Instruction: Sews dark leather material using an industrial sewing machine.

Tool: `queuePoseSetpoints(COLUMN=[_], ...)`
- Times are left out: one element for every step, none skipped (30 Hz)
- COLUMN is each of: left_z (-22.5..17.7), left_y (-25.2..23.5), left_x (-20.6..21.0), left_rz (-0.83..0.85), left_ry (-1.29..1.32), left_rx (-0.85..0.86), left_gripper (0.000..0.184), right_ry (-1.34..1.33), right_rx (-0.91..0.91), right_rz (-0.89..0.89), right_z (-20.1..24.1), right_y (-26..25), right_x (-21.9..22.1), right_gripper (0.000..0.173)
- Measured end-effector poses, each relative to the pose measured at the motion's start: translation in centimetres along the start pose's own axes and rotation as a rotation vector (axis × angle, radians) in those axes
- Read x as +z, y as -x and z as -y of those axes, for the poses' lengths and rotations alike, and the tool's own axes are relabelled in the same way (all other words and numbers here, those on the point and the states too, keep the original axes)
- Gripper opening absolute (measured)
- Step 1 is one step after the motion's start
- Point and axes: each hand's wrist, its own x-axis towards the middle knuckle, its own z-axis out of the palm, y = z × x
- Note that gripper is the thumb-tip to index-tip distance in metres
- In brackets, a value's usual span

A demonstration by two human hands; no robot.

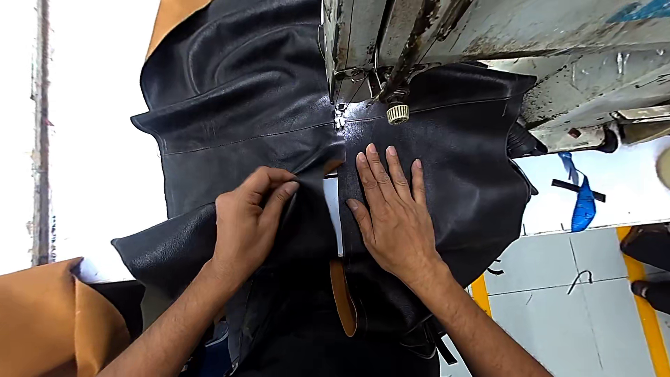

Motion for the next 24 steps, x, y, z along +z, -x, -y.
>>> queuePoseSetpoints(left_z=[0.0, -0.1, -0.1, -0.1, -0.1, -0.1, -0.1, -0.2, -0.2, -0.3, -0.4, -0.6, -0.9, -1.2, -1.6, -1.8, -1.8, -1.6, -1.2, -0.7, -0.2, 0.1, 0.3, 0.4], left_y=[0.2, 0.4, 0.5, 0.6, 0.7, 0.8, 0.8, 0.9, 0.9, 0.9, 0.7, 0.5, -0.1, -0.7, -1.5, -2.4, -3.2, -3.8, -4.2, -4.4, -4.4, -4.4, -4.4, -4.5], left_x=[0.1, 0.3, 0.5, 0.6, 0.7, 0.8, 0.9, 0.9, 0.9, 0.9, 0.7, 0.5, 0.3, 0.2, 0.3, 0.6, 1.2, 2.0, 2.8, 3.6, 4.1, 4.4, 4.4, 4.2], left_rz=[0.028, 0.044, 0.054, 0.065, 0.072, 0.074, 0.077, 0.080, 0.081, 0.090, 0.109, 0.138, 0.163, 0.175, 0.166, 0.155, 0.147, 0.156, 0.179, 0.198, 0.208, 0.209, 0.214, 0.235], left_ry=[-0.060, -0.102, -0.122, -0.127, -0.127, -0.127, -0.129, -0.135, -0.143, -0.159, -0.189, -0.233, -0.286, -0.326, -0.342, -0.354, -0.345, -0.341, -0.348, -0.375, -0.411, -0.440, -0.461, -0.487], left_rx=[0.048, 0.100, 0.146, 0.180, 0.197, 0.204, 0.206, 0.205, 0.206, 0.209, 0.213, 0.224, 0.243, 0.271, 0.308, 0.343, 0.384, 0.422, 0.442, 0.447, 0.451, 0.456, 0.456, 0.448], left_gripper=[0.018, 0.019, 0.020, 0.020, 0.020, 0.020, 0.020, 0.020, 0.020, 0.021, 0.022, 0.024, 0.026, 0.028, 0.028, 0.027, 0.027, 0.029, 0.033, 0.038, 0.043, 0.045, 0.046, 0.047], right_ry=[-0.005, -0.007, -0.010, -0.015, -0.020, -0.015, -0.011, -0.010, -0.015, -0.019, -0.018, -0.016, -0.015, -0.015, -0.010, -0.006, -0.003, -0.001, -0.001, 0.001, 0.001, -0.014, -0.048, -0.109], right_rx=[0.003, 0.007, 0.009, 0.008, 0.005, 0.004, 0.000, -0.007, -0.018, -0.024, -0.026, -0.027, -0.027, -0.024, -0.018, -0.017, -0.018, -0.018, -0.017, -0.015, -0.018, -0.026, -0.035, -0.041], right_rz=[-0.002, -0.006, -0.011, -0.019, -0.027, -0.024, -0.015, -0.002, 0.000, 0.001, 0.006, 0.011, 0.017, 0.021, 0.029, 0.033, 0.033, 0.029, 0.027, 0.025, 0.025, 0.029, 0.038, 0.042], right_z=[0.1, 0.1, 0.1, 0.1, 0.1, 0.0, 0.0, 0.0, 0.0, 0.0, 0.1, 0.1, 0.0, 0.0, 0.0, 0.1, 0.1, 0.1, 0.2, 0.2, 0.2, 0.1, 0.0, -0.3], right_y=[0.0, 0.0, -0.1, -0.1, -0.1, -0.2, -0.2, -0.2, -0.2, -0.2, -0.2, -0.2, -0.3, -0.3, -0.3, -0.4, -0.4, -0.4, -0.4, -0.5, -0.5, -0.5, -0.5, -0.4], right_x=[-0.1, -0.1, -0.1, -0.1, 0.0, 0.0, 0.0, -0.1, -0.1, -0.2, -0.2, -0.3, -0.3, -0.4, -0.4, -0.4, -0.4, -0.4, -0.4, -0.3, -0.2, -0.2, -0.5, -1.2], right_gripper=[0.065, 0.066, 0.066, 0.066, 0.066, 0.065, 0.064, 0.061, 0.058, 0.056, 0.055, 0.054, 0.054, 0.055, 0.055, 0.055, 0.055, 0.054, 0.054, 0.054, 0.054, 0.054, 0.054, 0.054])
